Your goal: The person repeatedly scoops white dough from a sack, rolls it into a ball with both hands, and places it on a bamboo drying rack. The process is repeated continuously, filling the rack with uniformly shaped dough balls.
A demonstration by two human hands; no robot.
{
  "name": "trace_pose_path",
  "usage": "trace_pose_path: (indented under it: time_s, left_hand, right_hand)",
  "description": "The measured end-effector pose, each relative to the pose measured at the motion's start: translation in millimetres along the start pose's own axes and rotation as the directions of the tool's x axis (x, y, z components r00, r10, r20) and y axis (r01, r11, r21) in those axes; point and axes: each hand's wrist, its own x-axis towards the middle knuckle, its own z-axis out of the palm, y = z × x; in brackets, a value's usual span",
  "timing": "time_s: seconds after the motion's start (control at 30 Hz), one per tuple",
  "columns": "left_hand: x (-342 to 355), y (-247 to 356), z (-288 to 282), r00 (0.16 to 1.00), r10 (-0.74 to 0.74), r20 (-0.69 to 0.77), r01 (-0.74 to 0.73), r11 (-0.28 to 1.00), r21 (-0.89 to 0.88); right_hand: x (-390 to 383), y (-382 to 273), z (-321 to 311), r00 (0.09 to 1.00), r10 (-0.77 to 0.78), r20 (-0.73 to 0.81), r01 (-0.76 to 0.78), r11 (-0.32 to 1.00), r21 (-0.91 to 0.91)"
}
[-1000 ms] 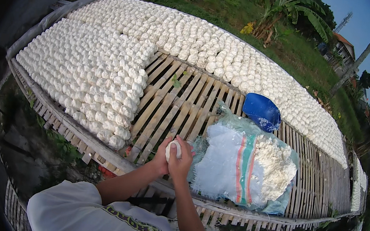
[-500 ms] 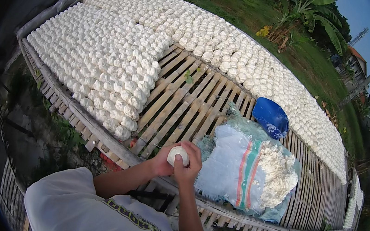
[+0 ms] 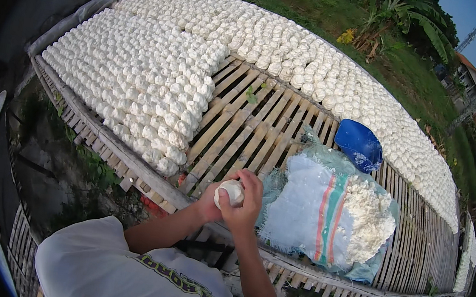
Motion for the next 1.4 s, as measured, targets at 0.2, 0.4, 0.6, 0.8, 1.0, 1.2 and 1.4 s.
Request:
trace_pose_path:
  time_s: [0.2,0.4,0.6,0.8,1.0,1.2,1.4]
  left_hand:
    - [-8.4,7.7,8.3,0.958,-0.008,-0.287,0.048,0.99,0.133]
    - [-8.2,10.0,14.0,0.985,0.001,-0.174,0.037,0.976,0.215]
    - [-7.0,5.8,6.3,0.906,0.355,-0.232,-0.219,0.86,0.46]
    - [-18.2,47.1,-23.2,0.995,0.058,-0.083,-0.06,0.998,-0.031]
    - [-13.1,60.8,-26.7,0.896,0.342,-0.284,-0.268,0.925,0.268]
    - [-12.3,100.9,-37.0,0.863,0.294,-0.411,-0.269,0.956,0.12]
    - [-4.1,151.1,-56.1,0.839,0.32,-0.441,-0.275,0.947,0.165]
  right_hand:
    - [4.7,9.5,-13.5,0.832,0.416,0.366,-0.519,0.817,0.251]
    - [0.3,-0.2,-7.9,0.932,0.16,0.325,-0.12,0.983,-0.141]
    - [-6.0,2.0,21.1,0.917,0.335,0.218,-0.341,0.94,-0.007]
    - [11.4,12.5,28.0,0.877,0.262,0.402,-0.283,0.959,-0.007]
    - [1.4,9.2,97.6,0.996,-0.004,0.084,0.015,0.992,-0.123]
    - [32.9,54.2,118.6,0.714,0.458,0.53,-0.548,0.836,0.016]
    - [35.2,61.7,165.5,0.926,0.161,0.341,-0.15,0.987,-0.059]
